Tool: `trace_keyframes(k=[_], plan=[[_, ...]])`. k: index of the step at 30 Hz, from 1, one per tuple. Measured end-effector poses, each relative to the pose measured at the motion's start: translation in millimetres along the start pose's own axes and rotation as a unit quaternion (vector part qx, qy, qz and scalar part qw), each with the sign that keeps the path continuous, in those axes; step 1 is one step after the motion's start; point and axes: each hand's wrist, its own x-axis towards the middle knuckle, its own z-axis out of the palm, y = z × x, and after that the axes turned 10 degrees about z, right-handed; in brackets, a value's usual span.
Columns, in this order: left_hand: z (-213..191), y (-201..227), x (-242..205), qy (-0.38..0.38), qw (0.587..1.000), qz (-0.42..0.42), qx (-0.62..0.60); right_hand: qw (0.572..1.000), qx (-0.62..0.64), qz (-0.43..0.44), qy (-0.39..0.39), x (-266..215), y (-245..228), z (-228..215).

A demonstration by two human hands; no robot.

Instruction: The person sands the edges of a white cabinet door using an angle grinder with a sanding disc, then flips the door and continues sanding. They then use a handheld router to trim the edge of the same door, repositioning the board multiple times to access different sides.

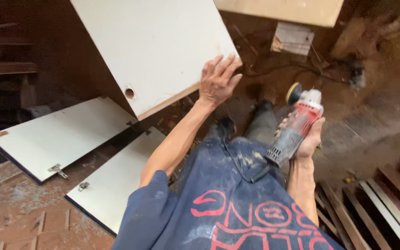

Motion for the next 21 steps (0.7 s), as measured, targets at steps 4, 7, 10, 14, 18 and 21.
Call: trace_keyframes(k=[4, 7, 10, 14, 18, 21], plan=[[-8.3, 23.0, -40.1, 0.002, 0.997, 0.008, -0.074, 1.0, -0.006, -0.03, 0.001, -6.1, -14.7, 3.1], [-2.0, 49.2, -51.7, -0.071, 0.98, -0.026, -0.184, 0.998, -0.026, -0.048, 0.012, -5.1, -26.5, 9.3], [3.2, 74.1, -58.2, -0.134, 0.954, -0.094, -0.251, 0.999, 0.015, -0.032, 0.038, 3.2, -32.2, 12.2], [21.7, 97.1, -62.4, -0.174, 0.928, -0.173, -0.28, 0.995, 0.092, 0.012, 0.025, 26.8, -40.7, -1.5], [50.8, 116.9, -60.3, -0.266, 0.893, -0.24, -0.273, 0.992, 0.101, 0.054, 0.043, 60.7, -58.8, -33.0], [89.3, 135.2, -53.5, -0.345, 0.865, -0.265, -0.249, 0.988, 0.08, 0.116, 0.059, 96.1, -77.6, -73.0]])
